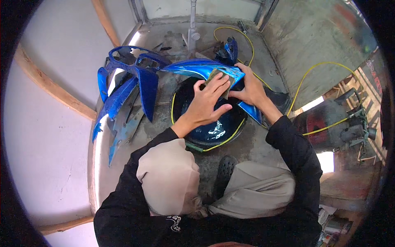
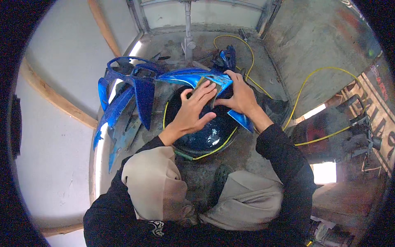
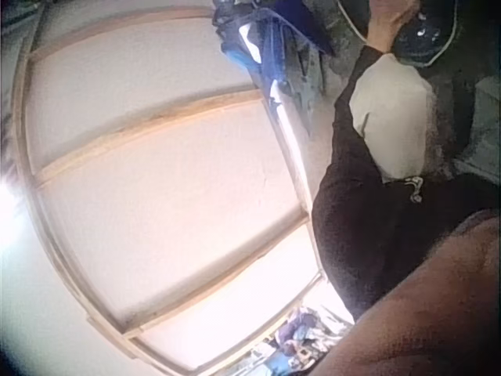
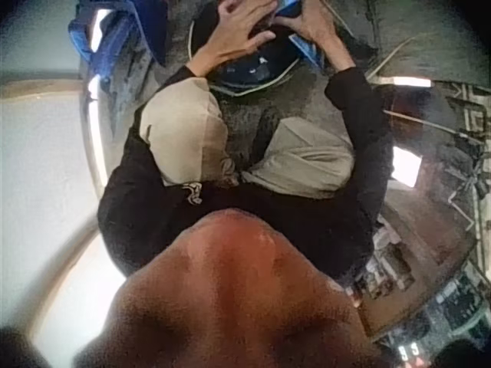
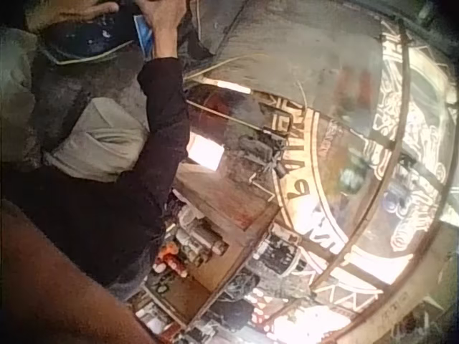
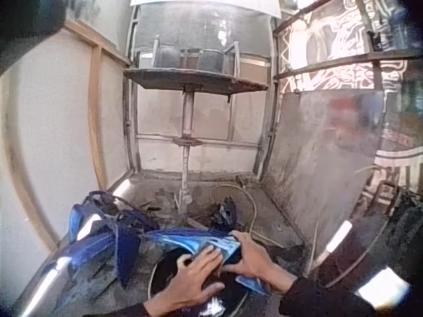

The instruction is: The person wet sands a motorcycle fairing with a sanding block, repeatedly dipping the block into a bucket of water and rubbing the surface of the fairing.

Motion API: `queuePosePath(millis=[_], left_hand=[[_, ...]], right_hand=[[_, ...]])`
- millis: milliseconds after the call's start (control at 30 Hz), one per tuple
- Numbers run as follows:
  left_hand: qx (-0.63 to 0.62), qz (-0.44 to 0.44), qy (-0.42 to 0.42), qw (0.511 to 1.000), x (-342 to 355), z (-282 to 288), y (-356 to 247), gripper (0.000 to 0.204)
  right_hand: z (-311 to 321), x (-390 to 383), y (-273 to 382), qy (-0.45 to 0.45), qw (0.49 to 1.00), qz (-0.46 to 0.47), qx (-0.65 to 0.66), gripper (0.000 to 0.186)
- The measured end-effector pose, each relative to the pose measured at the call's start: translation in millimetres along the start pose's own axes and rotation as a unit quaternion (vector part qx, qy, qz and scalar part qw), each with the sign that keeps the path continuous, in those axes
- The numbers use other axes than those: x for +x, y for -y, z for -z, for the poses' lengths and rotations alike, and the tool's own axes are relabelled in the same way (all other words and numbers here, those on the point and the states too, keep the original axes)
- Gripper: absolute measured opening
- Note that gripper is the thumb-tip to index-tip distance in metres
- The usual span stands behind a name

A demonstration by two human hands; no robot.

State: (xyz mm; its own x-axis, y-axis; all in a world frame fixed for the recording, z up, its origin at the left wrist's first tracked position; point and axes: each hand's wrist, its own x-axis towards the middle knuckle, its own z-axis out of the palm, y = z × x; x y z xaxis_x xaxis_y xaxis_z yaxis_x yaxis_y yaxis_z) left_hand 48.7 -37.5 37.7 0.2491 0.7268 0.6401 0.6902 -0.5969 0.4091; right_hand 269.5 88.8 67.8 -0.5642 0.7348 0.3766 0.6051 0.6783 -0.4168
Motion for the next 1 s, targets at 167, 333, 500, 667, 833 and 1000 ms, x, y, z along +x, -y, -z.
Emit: queuePosePath(millis=[167,333,500,667,833,1000], left_hand=[[0.149,0.166,-0.12,0.967,-0.9,19.6,62.6,0.058],[0.055,0.082,-0.032,0.995,1.1,3.0,21.0,0.07],[0.054,0.02,-0.002,0.998,-0.3,3.2,17.5,0.067],[0.17,0.218,-0.137,0.951,-10.5,19.4,76.8,0.065],[0.042,0.051,-0.019,0.998,-4.4,-1.2,7.4,0.07],[0.071,0.119,-0.052,0.989,-10.8,16.4,44.5,0.065]], right_hand=[[-4.5,9.7,21.6,-0.005,1.0,0.022,0.015,0.122],[-1.5,1.3,5.4,-0.003,1.0,0.012,0.014,0.122],[-3.1,3.3,4.4,0.001,0.999,-0.01,0.037,0.122],[-8.3,9.2,18.6,-0.014,0.999,0.026,0.014,0.122],[0.5,3.2,4.0,-0.003,1.0,0.013,0.012,0.122],[-2.4,5.1,12.1,-0.005,1.0,0.016,0.005,0.122]])
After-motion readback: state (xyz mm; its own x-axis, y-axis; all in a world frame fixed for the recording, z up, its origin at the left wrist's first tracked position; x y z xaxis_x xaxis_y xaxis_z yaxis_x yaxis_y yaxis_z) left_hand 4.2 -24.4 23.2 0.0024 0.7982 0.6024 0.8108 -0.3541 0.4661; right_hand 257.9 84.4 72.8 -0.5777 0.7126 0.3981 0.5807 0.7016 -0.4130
